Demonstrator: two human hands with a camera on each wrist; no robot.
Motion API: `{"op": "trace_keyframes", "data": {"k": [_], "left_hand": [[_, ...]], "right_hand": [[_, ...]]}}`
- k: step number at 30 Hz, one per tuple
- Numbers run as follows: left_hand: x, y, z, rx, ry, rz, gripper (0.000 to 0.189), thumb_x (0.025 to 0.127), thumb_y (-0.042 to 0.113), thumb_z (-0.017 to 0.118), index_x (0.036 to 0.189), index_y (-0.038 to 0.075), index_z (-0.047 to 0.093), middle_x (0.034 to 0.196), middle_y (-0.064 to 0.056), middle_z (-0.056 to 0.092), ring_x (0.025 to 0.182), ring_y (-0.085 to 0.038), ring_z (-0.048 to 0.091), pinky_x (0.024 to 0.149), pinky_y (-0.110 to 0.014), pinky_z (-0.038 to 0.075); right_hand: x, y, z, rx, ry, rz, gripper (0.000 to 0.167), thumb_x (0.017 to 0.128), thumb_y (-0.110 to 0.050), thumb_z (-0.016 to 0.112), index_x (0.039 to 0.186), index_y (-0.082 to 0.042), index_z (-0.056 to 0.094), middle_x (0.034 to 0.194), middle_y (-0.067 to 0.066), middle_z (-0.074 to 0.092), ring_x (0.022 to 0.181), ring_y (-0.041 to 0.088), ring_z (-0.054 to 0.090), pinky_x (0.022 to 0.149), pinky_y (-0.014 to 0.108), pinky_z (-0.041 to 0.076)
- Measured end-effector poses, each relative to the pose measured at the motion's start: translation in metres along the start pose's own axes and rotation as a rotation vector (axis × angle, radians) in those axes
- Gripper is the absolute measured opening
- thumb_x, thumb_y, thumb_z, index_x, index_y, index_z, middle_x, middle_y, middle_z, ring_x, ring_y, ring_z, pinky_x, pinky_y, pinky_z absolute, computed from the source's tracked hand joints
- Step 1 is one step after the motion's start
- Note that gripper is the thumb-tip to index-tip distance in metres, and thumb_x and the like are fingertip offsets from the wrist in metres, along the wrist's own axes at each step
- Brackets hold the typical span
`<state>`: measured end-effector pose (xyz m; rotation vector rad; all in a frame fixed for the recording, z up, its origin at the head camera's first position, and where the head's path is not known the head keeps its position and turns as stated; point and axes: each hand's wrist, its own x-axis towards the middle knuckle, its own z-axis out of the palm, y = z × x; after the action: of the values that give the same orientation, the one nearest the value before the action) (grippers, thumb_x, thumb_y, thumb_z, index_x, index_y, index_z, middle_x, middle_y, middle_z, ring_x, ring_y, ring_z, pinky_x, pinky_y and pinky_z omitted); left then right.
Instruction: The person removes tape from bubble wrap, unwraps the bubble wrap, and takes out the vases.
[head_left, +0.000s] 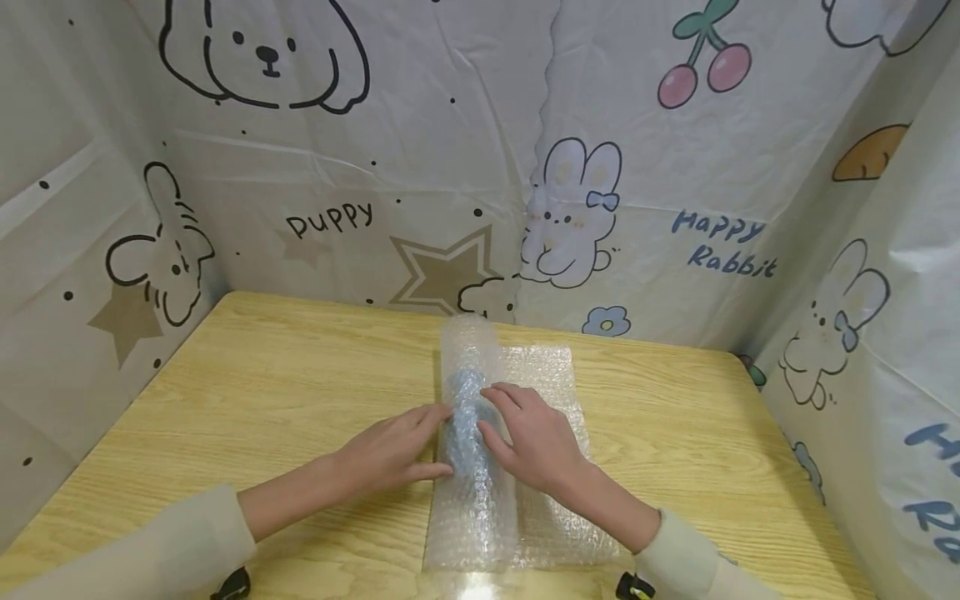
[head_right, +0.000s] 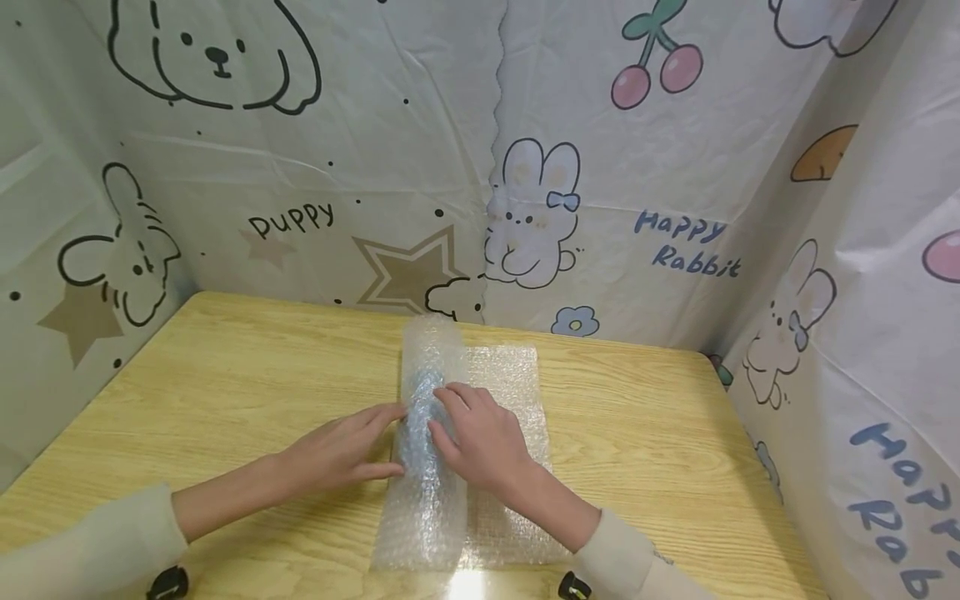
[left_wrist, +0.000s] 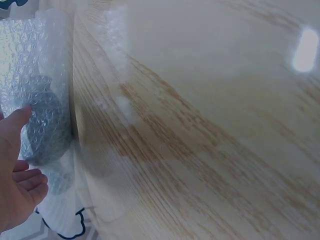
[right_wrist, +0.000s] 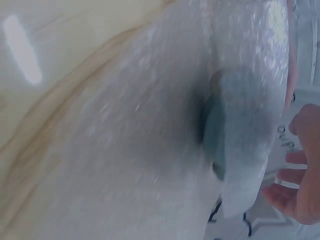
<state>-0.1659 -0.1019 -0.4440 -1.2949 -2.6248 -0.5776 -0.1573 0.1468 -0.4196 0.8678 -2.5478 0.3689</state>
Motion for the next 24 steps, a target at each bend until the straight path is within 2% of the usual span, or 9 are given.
{"op": "trace_keyframes", "data": {"k": [3, 7, 10, 14, 20, 24], "left_hand": [[0.0, 0.0, -0.001, 0.025, 0.013, 0.023, 0.077, 0.089, 0.045, 0.074, 0.139, -0.008, 0.047, 0.134, -0.024, 0.056, 0.121, -0.035, 0.058, 0.1, -0.041, 0.05], [0.001, 0.0, -0.002, 0.063, 0.027, 0.048, 0.077, 0.088, 0.046, 0.074, 0.137, -0.008, 0.049, 0.133, -0.024, 0.057, 0.121, -0.035, 0.058, 0.101, -0.041, 0.05], [0.001, 0.0, -0.002, 0.082, 0.024, 0.052, 0.078, 0.088, 0.047, 0.073, 0.137, -0.008, 0.05, 0.134, -0.024, 0.056, 0.121, -0.034, 0.057, 0.101, -0.041, 0.049], [0.004, 0.001, -0.002, 0.092, 0.007, 0.05, 0.077, 0.089, 0.048, 0.071, 0.138, -0.008, 0.049, 0.136, -0.023, 0.055, 0.123, -0.034, 0.056, 0.102, -0.042, 0.048], [0.009, 0.004, -0.005, 0.104, -0.013, 0.055, 0.077, 0.09, 0.05, 0.069, 0.139, -0.007, 0.05, 0.137, -0.023, 0.054, 0.123, -0.034, 0.056, 0.103, -0.043, 0.048], [0.013, 0.006, -0.007, 0.113, -0.015, 0.074, 0.075, 0.09, 0.05, 0.069, 0.138, -0.006, 0.051, 0.136, -0.023, 0.055, 0.122, -0.034, 0.056, 0.102, -0.043, 0.048]], "right_hand": [[-0.007, 0.012, -0.001, -0.005, -0.003, 0.037, 0.037, 0.096, -0.029, 0.064, 0.128, -0.01, 0.064, 0.127, 0.008, 0.064, 0.112, 0.028, 0.061, 0.072, 0.041, 0.06], [-0.02, 0.028, 0.002, -0.025, -0.051, 0.108, 0.035, 0.099, -0.026, 0.061, 0.129, -0.009, 0.064, 0.128, 0.009, 0.063, 0.114, 0.03, 0.06, 0.079, 0.045, 0.059], [-0.029, 0.037, 0.006, -0.023, -0.112, 0.162, 0.035, 0.1, -0.025, 0.059, 0.13, -0.007, 0.062, 0.13, 0.012, 0.061, 0.117, 0.033, 0.058, 0.084, 0.048, 0.057], [-0.042, 0.046, 0.01, -0.003, -0.247, 0.222, 0.042, 0.1, -0.029, 0.059, 0.136, -0.007, 0.057, 0.141, 0.016, 0.053, 0.126, 0.036, 0.051, 0.092, 0.052, 0.053], [-0.055, 0.051, 0.012, -0.004, -0.475, 0.218, 0.062, 0.099, -0.045, 0.057, 0.149, -0.009, 0.046, 0.153, 0.02, 0.04, 0.135, 0.046, 0.04, 0.102, 0.058, 0.045], [-0.058, 0.053, 0.015, -0.039, -0.507, 0.189, 0.065, 0.099, -0.048, 0.054, 0.15, -0.009, 0.044, 0.153, 0.019, 0.04, 0.135, 0.046, 0.04, 0.105, 0.056, 0.043]]}}
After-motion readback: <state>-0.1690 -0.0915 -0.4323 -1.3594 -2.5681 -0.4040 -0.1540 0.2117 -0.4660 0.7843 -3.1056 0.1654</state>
